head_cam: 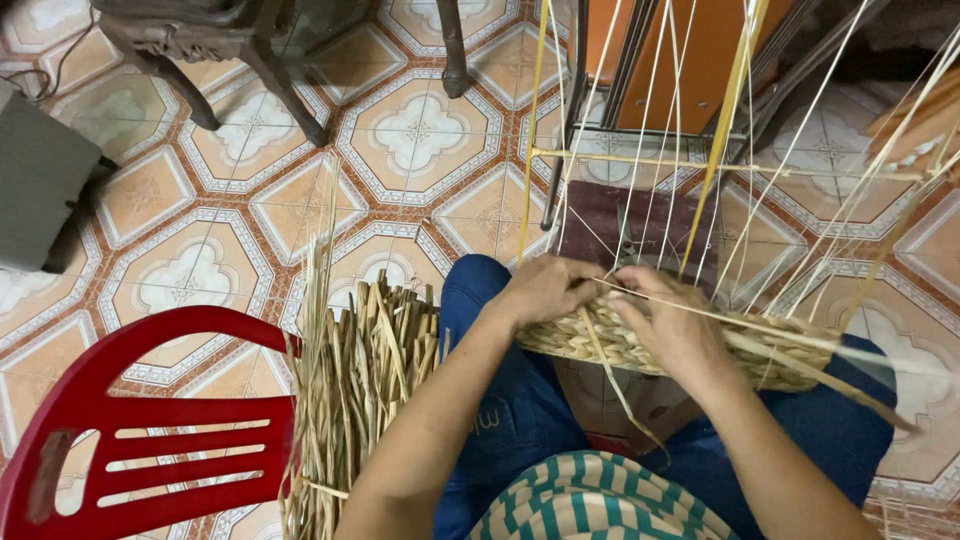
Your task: Weaving dried plant fibers around a wooden frame to create a basket base or mat.
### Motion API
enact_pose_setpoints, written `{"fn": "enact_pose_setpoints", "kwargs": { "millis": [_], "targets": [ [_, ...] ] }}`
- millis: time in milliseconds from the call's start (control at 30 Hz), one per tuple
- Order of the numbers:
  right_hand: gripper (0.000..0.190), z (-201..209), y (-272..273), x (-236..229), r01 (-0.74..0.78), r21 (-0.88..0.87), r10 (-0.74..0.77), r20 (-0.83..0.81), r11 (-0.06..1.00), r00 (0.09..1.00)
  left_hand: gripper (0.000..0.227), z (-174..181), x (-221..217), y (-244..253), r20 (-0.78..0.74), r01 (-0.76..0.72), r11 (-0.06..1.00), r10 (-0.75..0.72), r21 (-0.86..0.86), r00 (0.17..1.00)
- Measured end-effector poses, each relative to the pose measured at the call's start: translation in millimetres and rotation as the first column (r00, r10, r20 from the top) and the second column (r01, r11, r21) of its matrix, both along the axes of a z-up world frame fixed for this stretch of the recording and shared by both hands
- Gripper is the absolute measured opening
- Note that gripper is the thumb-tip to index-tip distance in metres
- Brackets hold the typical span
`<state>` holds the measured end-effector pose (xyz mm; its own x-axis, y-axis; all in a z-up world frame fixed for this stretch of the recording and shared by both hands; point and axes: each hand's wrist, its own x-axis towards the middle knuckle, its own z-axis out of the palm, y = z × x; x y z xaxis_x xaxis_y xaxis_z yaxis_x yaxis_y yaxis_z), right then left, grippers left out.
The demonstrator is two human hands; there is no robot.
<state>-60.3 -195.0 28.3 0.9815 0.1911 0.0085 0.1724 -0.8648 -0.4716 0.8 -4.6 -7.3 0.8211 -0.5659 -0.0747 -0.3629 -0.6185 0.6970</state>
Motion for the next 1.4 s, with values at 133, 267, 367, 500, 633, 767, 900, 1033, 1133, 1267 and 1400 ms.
{"fn": "enact_pose_setpoints", "kwargs": {
  "millis": [133, 267, 367, 500, 633, 767, 900, 1033, 1133, 1267, 1400],
  "targets": [
    [0.031, -45.4, -10.5, 10.7, 0.121, -0.161, -0.138, -0.095, 0.979, 0.986, 0.023, 1.6, 2.3, 2.7, -0.191, -0.109, 0.994, 0.103, -0.021, 0.976],
    [0.038, -28.6, -7.4, 15.1, 0.117, -0.297, -0.185, -0.212, 0.948, 0.960, 0.028, 4.2, -4.7, 7.6, -0.332, -0.306, 0.907, 0.205, -0.289, 0.921],
    [0.037, -39.1, -19.3, -0.1, 0.117, -0.294, -0.081, 0.132, 0.949, 0.988, 0.028, -9.6, -26.6, 6.5, -0.059, -0.349, 0.826, 0.361, -0.442, 0.931],
    [0.028, -31.9, -7.9, -28.9, 0.109, -0.236, -0.020, 0.351, 0.966, 0.936, 0.029, -49.9, -37.5, -10.3, 0.277, -0.292, 0.800, 0.485, -0.524, 0.829],
    [0.027, -35.7, 6.8, -40.3, -0.032, -0.302, -0.016, -0.157, 0.953, 0.987, 0.030, -36.1, -17.5, -15.3, 0.107, -0.320, 0.819, 0.415, -0.477, 0.903],
    [0.019, -11.8, -17.2, -20.9, 0.073, -0.167, -0.105, -0.194, 0.983, 0.975, 0.020, 0.7, -4.5, -1.7, -0.392, -0.293, 0.876, 0.133, -0.384, 0.910],
    [0.017, -22.4, -37.8, 1.6, 0.038, -0.270, 0.111, 0.516, 0.962, 0.850, 0.016, -13.4, -4.9, -17.3, -0.049, -0.098, 0.971, 0.089, -0.216, 0.995],
    [0.015, -2.7, -6.4, -6.8, 0.007, -0.166, 0.112, 0.693, 0.986, 0.713, 0.017, -31.1, -18.4, -20.6, 0.328, -0.136, 0.984, 0.167, -0.114, 0.930],
    [0.023, -15.6, -2.8, 7.8, 0.015, -0.155, -0.014, 0.008, 0.988, 1.000, 0.017, -32.4, -20.6, -15.4, 0.227, -0.149, 0.981, 0.174, -0.121, 0.958],
    [0.022, -32.6, -1.1, 31.3, 0.093, 0.059, -0.089, -0.082, 0.994, 0.993, 0.017, -7.3, -17.6, -7.6, -0.117, -0.123, 0.965, 0.098, -0.229, 0.988],
    [0.010, -38.4, -13.2, 23.8, 0.236, 0.790, -0.296, -0.072, 0.565, 0.952, 0.018, -4.3, -1.2, -4.4, -0.474, -0.180, 0.941, 0.024, -0.286, 0.880]
  ]
}}
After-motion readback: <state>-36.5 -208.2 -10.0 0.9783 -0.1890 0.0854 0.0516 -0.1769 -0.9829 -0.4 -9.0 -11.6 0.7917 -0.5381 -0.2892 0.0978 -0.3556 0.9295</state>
